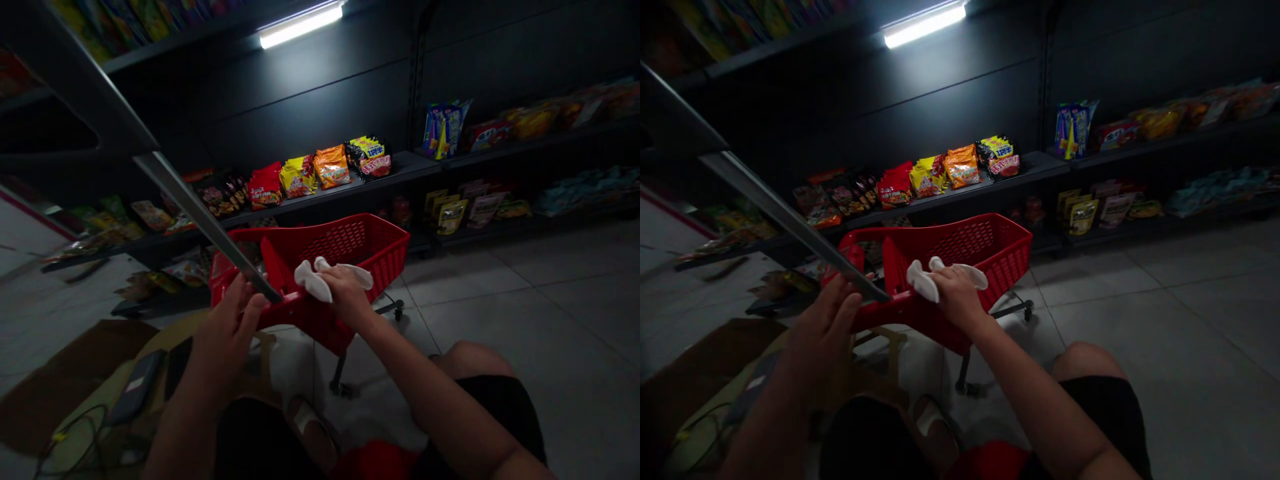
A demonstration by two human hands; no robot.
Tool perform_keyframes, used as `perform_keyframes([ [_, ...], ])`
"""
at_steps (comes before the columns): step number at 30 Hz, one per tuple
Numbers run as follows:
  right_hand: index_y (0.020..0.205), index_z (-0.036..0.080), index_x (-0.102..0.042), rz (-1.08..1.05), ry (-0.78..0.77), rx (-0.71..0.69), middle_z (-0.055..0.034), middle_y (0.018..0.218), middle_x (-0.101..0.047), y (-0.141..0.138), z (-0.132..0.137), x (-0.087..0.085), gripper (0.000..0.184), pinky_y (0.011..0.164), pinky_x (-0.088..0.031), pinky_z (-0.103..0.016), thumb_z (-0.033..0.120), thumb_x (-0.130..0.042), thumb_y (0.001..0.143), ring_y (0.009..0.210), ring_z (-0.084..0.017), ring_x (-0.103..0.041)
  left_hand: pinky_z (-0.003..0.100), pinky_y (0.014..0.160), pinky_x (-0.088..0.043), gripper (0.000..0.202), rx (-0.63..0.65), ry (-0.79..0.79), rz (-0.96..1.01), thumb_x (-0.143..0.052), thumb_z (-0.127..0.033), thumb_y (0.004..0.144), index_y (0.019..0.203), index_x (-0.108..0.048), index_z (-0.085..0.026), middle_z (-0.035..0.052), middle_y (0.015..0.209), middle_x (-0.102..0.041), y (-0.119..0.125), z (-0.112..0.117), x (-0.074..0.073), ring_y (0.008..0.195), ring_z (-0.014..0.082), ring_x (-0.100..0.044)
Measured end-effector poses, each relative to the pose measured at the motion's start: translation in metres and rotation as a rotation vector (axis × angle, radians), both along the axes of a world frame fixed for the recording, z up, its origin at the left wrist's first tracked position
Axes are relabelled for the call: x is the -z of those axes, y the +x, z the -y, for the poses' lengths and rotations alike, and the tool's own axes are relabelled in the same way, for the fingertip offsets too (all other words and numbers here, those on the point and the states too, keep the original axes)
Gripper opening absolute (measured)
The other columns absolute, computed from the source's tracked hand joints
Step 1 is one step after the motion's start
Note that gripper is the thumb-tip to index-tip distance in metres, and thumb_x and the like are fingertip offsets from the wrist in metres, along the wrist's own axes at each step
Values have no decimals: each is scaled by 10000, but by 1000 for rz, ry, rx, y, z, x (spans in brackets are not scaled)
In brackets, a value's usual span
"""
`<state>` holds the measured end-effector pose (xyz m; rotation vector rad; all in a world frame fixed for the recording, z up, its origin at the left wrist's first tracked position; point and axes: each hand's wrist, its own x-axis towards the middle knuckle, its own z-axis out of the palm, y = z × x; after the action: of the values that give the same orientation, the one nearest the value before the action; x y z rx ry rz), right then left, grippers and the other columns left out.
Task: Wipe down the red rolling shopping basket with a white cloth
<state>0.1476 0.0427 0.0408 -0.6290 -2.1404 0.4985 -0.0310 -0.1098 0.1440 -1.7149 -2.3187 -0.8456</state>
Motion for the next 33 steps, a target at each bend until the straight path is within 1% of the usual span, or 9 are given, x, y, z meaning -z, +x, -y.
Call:
perform_keyframes([
  [4, 1297, 196, -621, -28, -22, 69, -103, 1324, -635, -14, 13, -3, 388, 1104, -332, -445, 237, -586, 914, 1234, -264, -529, 285, 682, -511, 432, -84, 22, 37, -349, -498, 979, 1227, -586, -235, 47, 979, -766, 0, -18, -3, 767, 201, -724],
  [8, 1466, 245, -464, -94, 93, -81, -64, 1439, -556, -39, 46, -10, 515, 1161, -293, -426, 302, -545, 960, 1343, -237, -447, 274, 678, -461, 433, -9, -30, -88, -330, -518, 965, 1033, -656, -241, 33, 854, -751, -20, -34, -2, 801, 214, -705],
  [11, 1435, 278, -505, -103, 120, -70, -49, 1411, -581, -34, 36, 4, 449, 1136, -335, -391, 255, -492, 987, 1316, -211, -467, 282, 681, -446, 512, 19, -134, -129, -277, -546, 968, 980, -685, -237, 52, 874, -757, -24, -39, 1, 839, 230, -705],
  [17, 1397, 303, -550, 50, 112, 225, -50, 1380, -601, 64, -48, 57, 469, 1161, -264, -424, 166, -463, 958, 1313, -216, -485, 289, 647, -387, 552, -57, -137, -224, -266, -587, 967, 1028, -690, -238, 63, 837, -746, -20, -42, 9, 822, 240, -690],
  [20, 1308, 234, -622, 55, 82, 487, -96, 1334, -630, 121, -89, 67, 394, 1152, -235, -463, 195, -447, 958, 1272, -242, -521, 297, 586, -307, 560, -178, -97, -346, -274, -580, 962, 934, -696, -213, 80, 755, -722, -13, -45, 16, 727, 240, -665],
  [22, 1247, 187, -654, 41, 26, 598, -133, 1272, -658, 136, -98, 64, 360, 1110, -286, -458, 233, -437, 964, 1214, -263, -549, 301, 566, -259, 562, -265, -54, -413, -276, -570, 961, 890, -691, -197, 92, 724, -709, -7, -47, 20, 687, 240, -646],
  [25, 1160, 171, -687, 36, -39, 568, -145, 1157, -693, 107, -75, 49, 321, 1062, -337, -445, 294, -459, 971, 1131, -276, -569, 298, 558, -230, 568, -302, -29, -455, -258, -554, 970, 856, -681, -192, 91, 695, -695, -2, -50, 23, 645, 227, -617],
  [30, 1293, 229, -616, 21, 20, 193, -90, 1281, -646, 14, 1, 25, 344, 1156, -242, -445, 279, -502, 973, 1254, -246, -496, 284, 570, -228, 528, -305, -37, -504, -285, -538, 971, 859, -668, -192, 79, 680, -676, -11, -49, 25, 649, 220, -595],
  [33, 1296, 243, -615, 41, 74, 69, -79, 1276, -653, 11, 2, 28, 335, 1126, -298, -396, 255, -470, 995, 1223, -220, -520, 278, 571, -208, 494, -308, -67, -497, -314, -530, 962, 877, -664, -193, 70, 668, -654, -18, -47, 26, 640, 220, -571],
])
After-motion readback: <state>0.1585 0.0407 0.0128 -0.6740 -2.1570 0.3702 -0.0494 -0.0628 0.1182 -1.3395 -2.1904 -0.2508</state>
